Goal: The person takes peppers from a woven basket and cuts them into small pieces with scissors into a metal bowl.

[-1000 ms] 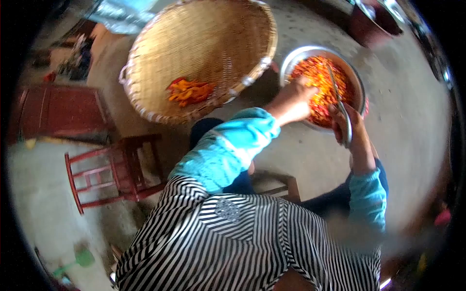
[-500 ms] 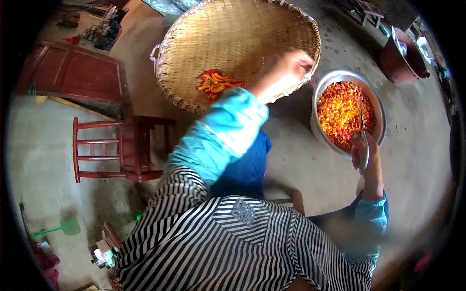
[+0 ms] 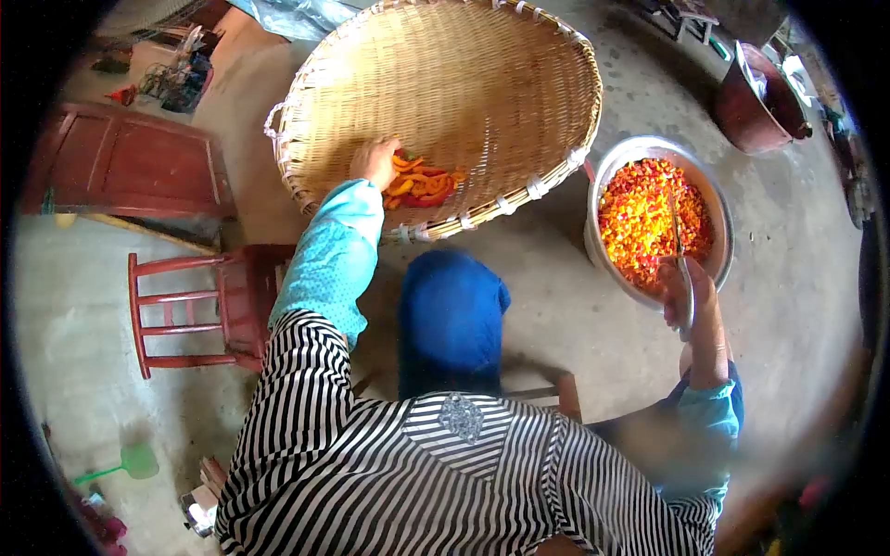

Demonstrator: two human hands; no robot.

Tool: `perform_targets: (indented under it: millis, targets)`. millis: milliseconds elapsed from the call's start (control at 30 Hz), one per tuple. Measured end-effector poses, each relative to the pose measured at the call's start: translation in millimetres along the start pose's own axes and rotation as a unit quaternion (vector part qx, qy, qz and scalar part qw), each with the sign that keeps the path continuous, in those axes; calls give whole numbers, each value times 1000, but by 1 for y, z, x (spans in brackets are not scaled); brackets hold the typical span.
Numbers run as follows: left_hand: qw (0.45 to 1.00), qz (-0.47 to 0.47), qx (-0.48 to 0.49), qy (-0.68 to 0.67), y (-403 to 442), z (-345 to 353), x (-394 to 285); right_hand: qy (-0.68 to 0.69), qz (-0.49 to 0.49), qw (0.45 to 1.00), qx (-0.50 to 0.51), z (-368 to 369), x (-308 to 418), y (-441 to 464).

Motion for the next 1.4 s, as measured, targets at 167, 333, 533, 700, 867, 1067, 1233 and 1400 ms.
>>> perform_targets:
  millis: [167,333,533,700,867,1067,1233,1400]
  targets:
    - [1000,2,-10,6,8,-4,-2,-41,-10,999,-6,1,5,-2]
    - [993,-23,-68,-97,12,-22,-3,-50,-27,998,2,-1,12,-4]
    - [907,50,-125,-399,3,-108,-115,31,-84,990,110,10,4,0]
    - [863,197,-70,-461,-33,-175,-258,65,-172,958,221,21,18,-16]
    - [839,184,25,-511,-33,-158,-324,78,-131,963,221,18,25,-24]
    - [818,298,9,-493,-40,-165,-359,24,-115,972,202,7,19,-20]
    - [808,283,23,-517,-35,-156,-354,14,-135,972,194,10,13,-14]
    - [801,241,39,-546,-31,-149,-346,12,-140,970,198,14,15,-14]
Point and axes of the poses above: each hand's wrist, its own y-axis towards the middle knuckle, its own z-axis out of the palm, x = y × z, the point moved 10 cm from there along y, towards the middle knuckle, and after that the axes turned 11 degrees about -x, right-handed, at the moved point
